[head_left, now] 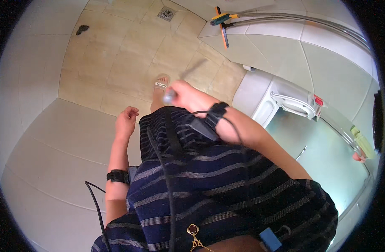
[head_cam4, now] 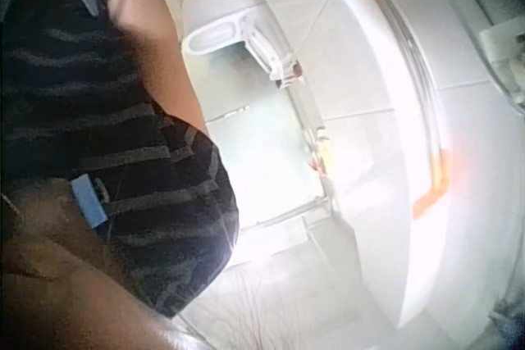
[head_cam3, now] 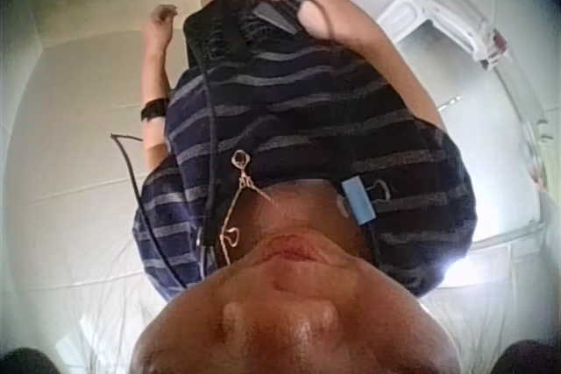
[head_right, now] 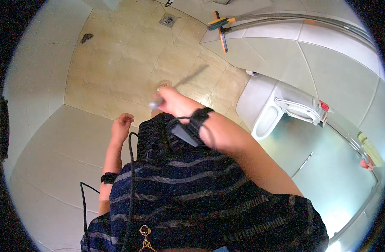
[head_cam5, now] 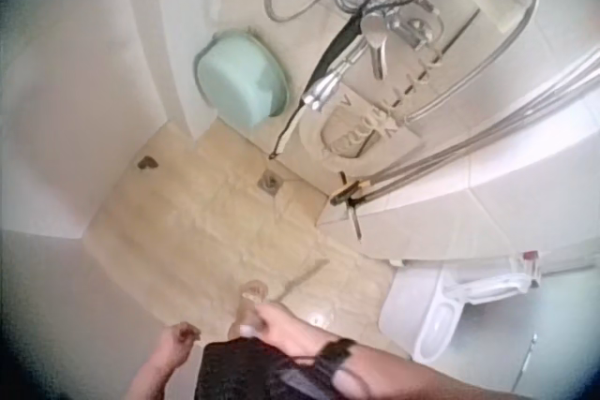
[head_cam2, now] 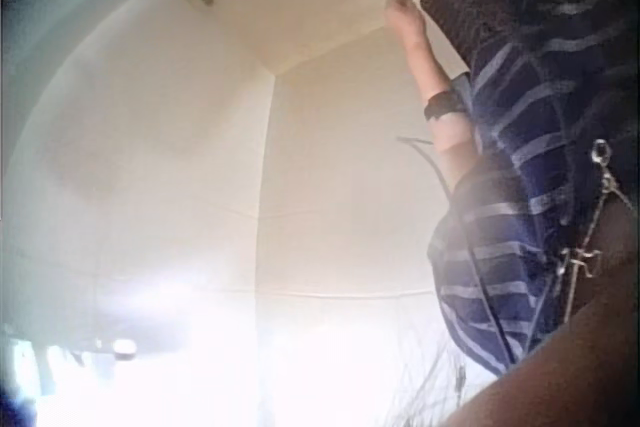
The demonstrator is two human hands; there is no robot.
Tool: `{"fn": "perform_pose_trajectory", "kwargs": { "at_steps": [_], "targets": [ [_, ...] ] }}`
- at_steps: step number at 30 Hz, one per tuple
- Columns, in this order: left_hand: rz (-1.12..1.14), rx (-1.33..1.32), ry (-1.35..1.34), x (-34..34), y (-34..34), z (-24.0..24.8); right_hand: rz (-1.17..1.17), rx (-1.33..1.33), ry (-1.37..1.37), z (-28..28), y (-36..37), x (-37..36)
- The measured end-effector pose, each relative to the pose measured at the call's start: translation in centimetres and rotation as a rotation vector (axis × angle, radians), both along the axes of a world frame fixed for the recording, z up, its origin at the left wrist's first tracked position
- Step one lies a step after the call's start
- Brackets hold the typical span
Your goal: The person scrapes water across the bathroom floor using a floor squeegee, picks up debris near the floor drain by hand, and connects a shower head to a hose.
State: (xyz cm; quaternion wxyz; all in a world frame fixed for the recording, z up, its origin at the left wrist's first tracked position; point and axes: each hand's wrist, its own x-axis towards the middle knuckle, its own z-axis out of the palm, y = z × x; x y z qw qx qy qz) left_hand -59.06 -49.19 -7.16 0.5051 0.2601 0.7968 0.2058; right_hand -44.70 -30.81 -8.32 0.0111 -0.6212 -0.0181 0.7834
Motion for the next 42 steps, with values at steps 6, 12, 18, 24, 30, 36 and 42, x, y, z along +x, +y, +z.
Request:
{"fn": "perform_pose_trajectory", "kwargs": {
  "at_steps": [6,12,18,24,30,36,42],
  "targets": [
    [0.043,0.014,0.013,0.7,0.3,0.4,0.134,0.038,-0.147,4.8,2.6,-8.2],
    [0.059,-0.029,0.048,1.5,1.0,0.5,0.353,0.194,0.123,5.5,6.0,-0.7],
    [0.436,0.141,-0.463,4.3,9.0,0.9,0.585,0.206,0.104,9.5,7.3,4.0],
    [1.052,0.149,-1.037,12.1,14.4,1.9,1.148,0.103,0.489,11.3,8.4,5.0],
    [1.878,0.453,-0.978,19.2,8.2,-0.5,1.497,0.576,0.438,10.9,21.8,14.4],
    [2.162,0.344,-0.847,24.4,-0.1,0.3,1.819,0.753,0.106,11.9,32.5,27.5],
    [2.340,0.229,-0.882,29.9,-3.0,-6.4,1.617,0.717,-0.124,10.7,32.3,36.8]
  ]
}}
